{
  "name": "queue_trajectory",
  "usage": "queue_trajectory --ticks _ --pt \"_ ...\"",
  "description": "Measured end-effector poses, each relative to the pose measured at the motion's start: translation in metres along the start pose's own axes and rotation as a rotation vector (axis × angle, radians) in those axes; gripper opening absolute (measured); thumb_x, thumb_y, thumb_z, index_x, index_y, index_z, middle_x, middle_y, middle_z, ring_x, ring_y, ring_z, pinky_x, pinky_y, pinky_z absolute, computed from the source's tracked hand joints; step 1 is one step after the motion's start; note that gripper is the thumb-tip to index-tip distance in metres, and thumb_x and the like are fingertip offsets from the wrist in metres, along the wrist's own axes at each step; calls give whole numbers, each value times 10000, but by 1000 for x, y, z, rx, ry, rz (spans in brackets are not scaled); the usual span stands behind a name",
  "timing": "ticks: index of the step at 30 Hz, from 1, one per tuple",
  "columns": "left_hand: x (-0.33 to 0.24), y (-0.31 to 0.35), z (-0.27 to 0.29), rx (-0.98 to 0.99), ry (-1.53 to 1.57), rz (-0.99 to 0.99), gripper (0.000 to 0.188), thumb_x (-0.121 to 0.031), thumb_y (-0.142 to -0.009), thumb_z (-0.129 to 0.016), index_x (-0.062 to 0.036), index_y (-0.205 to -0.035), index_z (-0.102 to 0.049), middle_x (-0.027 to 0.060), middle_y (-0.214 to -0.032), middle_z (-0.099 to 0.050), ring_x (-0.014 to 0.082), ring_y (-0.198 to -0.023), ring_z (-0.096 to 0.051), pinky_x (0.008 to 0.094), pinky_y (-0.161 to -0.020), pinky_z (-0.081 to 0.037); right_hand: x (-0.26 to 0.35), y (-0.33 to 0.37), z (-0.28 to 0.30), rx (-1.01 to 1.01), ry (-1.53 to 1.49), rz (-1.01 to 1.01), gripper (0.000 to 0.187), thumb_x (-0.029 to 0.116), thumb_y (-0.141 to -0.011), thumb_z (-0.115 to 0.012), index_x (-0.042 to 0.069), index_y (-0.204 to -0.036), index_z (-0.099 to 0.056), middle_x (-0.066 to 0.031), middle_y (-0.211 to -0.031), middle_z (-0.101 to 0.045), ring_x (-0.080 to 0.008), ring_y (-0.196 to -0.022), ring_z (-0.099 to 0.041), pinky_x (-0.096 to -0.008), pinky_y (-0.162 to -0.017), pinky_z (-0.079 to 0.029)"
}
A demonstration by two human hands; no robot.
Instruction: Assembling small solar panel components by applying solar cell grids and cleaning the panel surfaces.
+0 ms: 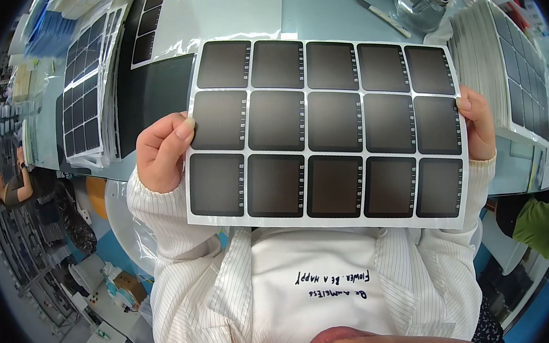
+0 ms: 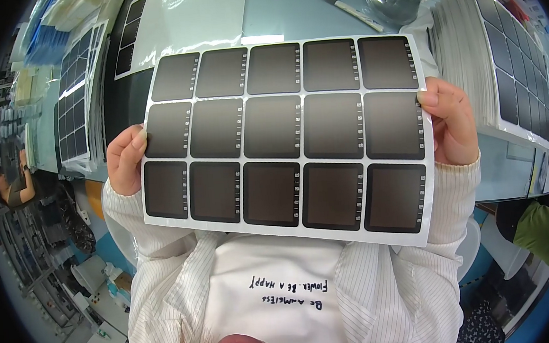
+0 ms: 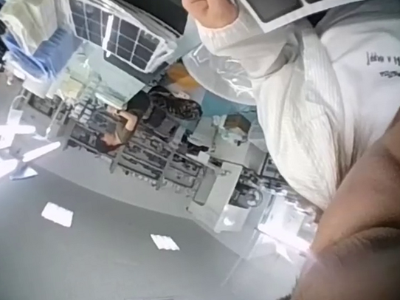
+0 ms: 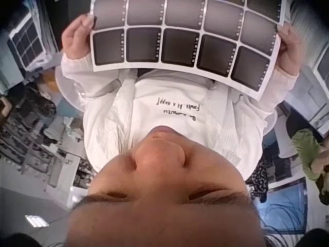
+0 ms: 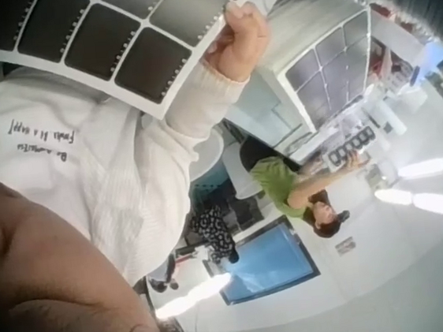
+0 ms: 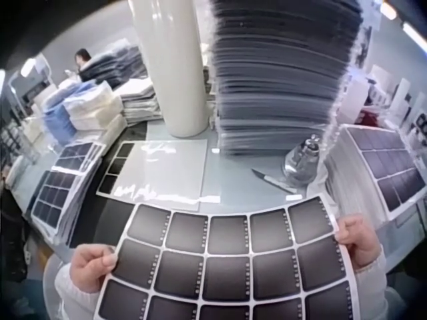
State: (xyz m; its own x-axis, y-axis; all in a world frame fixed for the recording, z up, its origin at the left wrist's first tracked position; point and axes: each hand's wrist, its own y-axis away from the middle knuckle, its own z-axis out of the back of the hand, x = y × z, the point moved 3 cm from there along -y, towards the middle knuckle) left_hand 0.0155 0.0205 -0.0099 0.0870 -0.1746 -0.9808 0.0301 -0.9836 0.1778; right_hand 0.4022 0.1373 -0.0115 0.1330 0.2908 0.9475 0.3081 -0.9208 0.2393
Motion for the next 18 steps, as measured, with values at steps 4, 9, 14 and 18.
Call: queue_trajectory --ticks 4,9,14,18 --pt "-2 0 -3 -18 12 28 221 -110 -890 -476 -8 -698 -515 0 -654 -506 33 -523 -379 185 -489 -286 -4 -1 3 -13 -38 12 198 154 -813 -504 50 -648 -465 -21 -550 -526 -35 -353 -365 -184 -323 -230" --pt "-3 0 -5 -31 7 24 228 -113 -891 -477 -10 -691 -510 3 -651 -501 41 -528 -385 190 -496 -297 -4 -1 3 -12 -39 19 194 147 -809 -503 51 -645 -467 -24 -563 -536 -32 -367 -384 -173 -331 -240" --pt "-2 1 -4 -24 1 5 235 -117 -891 -478 -12 -683 -505 10 -650 -502 50 -542 -392 200 -514 -309 -1 -1 7 49 6 -28 218 178 -815 -504 60 -639 -454 -27 -600 -530 -55 -451 -425 -187 -420 -306" --pt "-7 -5 -8 7 -19 -4 246 -123 -893 -479 -11 -676 -502 15 -646 -498 59 -550 -394 203 -527 -311 5 3 11 60 80 -37 226 189 -816 -505 61 -639 -446 -25 -644 -528 -73 -528 -455 -195 -496 -358"
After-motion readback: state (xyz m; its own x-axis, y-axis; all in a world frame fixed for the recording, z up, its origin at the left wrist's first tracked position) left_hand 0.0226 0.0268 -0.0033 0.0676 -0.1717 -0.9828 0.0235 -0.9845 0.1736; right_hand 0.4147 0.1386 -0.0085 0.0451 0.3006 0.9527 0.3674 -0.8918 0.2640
